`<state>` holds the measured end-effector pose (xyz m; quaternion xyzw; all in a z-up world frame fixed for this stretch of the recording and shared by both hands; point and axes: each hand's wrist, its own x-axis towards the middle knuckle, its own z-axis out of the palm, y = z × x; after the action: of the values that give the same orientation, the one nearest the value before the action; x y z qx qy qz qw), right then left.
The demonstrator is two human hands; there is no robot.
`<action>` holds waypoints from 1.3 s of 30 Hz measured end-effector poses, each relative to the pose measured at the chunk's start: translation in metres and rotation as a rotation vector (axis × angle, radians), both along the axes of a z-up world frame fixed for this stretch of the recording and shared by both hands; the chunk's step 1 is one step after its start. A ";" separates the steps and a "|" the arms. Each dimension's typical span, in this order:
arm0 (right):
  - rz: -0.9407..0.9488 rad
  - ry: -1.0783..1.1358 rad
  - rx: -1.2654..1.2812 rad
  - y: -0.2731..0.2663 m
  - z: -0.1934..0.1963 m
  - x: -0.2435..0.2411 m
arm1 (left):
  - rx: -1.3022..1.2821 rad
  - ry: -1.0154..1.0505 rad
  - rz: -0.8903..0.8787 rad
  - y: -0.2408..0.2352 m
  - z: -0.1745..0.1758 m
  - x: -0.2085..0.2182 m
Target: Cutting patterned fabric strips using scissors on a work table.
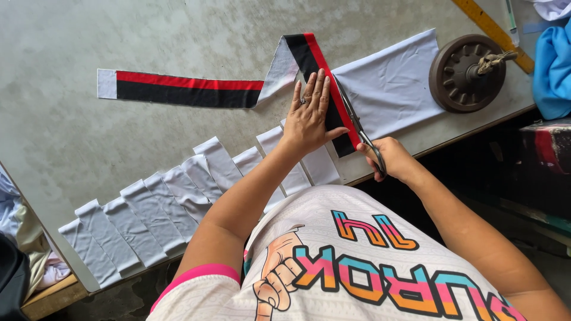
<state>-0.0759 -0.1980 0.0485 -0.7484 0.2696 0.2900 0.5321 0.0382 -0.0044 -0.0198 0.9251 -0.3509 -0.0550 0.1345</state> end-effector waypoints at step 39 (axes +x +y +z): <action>0.002 -0.709 -0.047 -0.003 -0.053 -0.002 | -0.754 -0.208 0.373 -0.031 0.046 0.088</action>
<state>-0.0779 -0.2011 -0.0045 -0.8147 0.0740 0.0062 0.5752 0.1259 -0.0356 0.0261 0.8594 -0.1850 0.1956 0.4346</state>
